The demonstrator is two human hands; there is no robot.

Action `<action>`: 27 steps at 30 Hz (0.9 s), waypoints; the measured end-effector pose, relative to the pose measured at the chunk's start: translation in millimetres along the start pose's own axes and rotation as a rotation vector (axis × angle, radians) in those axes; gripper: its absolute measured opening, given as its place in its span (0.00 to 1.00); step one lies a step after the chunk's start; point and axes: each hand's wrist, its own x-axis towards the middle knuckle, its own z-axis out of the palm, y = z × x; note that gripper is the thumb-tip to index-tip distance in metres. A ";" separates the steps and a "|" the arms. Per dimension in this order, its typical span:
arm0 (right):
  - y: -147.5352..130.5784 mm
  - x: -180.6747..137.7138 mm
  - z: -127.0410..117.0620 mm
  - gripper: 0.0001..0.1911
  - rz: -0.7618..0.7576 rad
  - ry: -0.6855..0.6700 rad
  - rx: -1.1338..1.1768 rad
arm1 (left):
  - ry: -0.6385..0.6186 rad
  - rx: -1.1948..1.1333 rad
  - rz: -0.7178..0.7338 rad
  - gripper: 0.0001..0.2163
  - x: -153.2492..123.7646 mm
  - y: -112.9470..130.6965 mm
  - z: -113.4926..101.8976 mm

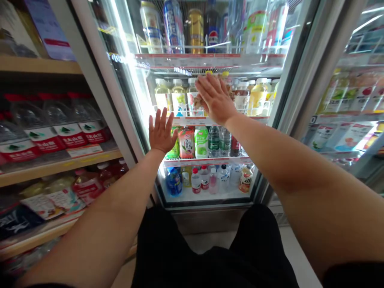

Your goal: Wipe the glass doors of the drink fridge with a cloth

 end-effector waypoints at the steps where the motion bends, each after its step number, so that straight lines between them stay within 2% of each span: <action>1: -3.9 -2.7 2.4 0.34 -0.046 -0.047 -0.004 | 0.008 0.002 0.005 0.30 -0.3 -0.4 0.3; 3: -9.3 -7.8 5.5 0.32 -0.170 -0.170 -0.013 | 0.017 0.005 0.010 0.30 -0.8 -0.9 0.9; 5: -7.5 -7.5 3.9 0.31 -0.240 -0.238 -0.028 | 0.017 0.009 0.010 0.29 -1.2 -1.2 1.4; 7: 0.6 -1.3 -0.8 0.32 -0.181 -0.178 -0.056 | 0.016 0.010 0.009 0.29 -1.2 -1.4 1.8; 10: 10.3 5.9 -5.0 0.32 0.018 0.020 -0.085 | 0.011 0.014 0.007 0.30 -0.8 -1.5 2.1; 12: 7.7 0.6 -2.6 0.33 0.023 0.047 -0.075 | 0.002 0.027 0.001 0.30 -0.4 -1.5 2.2; 16: -4.5 -21.4 3.6 0.34 -0.256 -0.178 -0.070 | -0.001 0.037 -0.008 0.29 -0.2 -1.8 2.6; 18: -0.7 -23.6 0.5 0.36 -0.315 -0.246 -0.090 | 0.006 0.036 0.000 0.29 -0.3 -2.4 3.1; 20: 9.8 -18.0 -5.9 0.37 -0.234 -0.191 -0.124 | 0.013 0.039 0.007 0.29 -0.4 -3.0 3.7; 23: 22.9 -11.4 -12.0 0.35 0.009 0.018 -0.164 | 0.018 0.036 0.006 0.29 0.0 -3.2 4.3; 24: 23.7 -13.1 -12.0 0.35 0.048 0.052 -0.167 | 0.018 0.032 0.005 0.29 0.2 -3.0 4.4; 25: 22.4 -17.1 -11.2 0.36 0.049 0.045 -0.165 | 0.019 0.027 0.002 0.29 0.4 -2.7 4.4; 27: 16.4 -28.8 -9.5 0.35 -0.038 -0.068 -0.150 | 0.017 0.017 -0.003 0.29 0.8 -2.0 4.3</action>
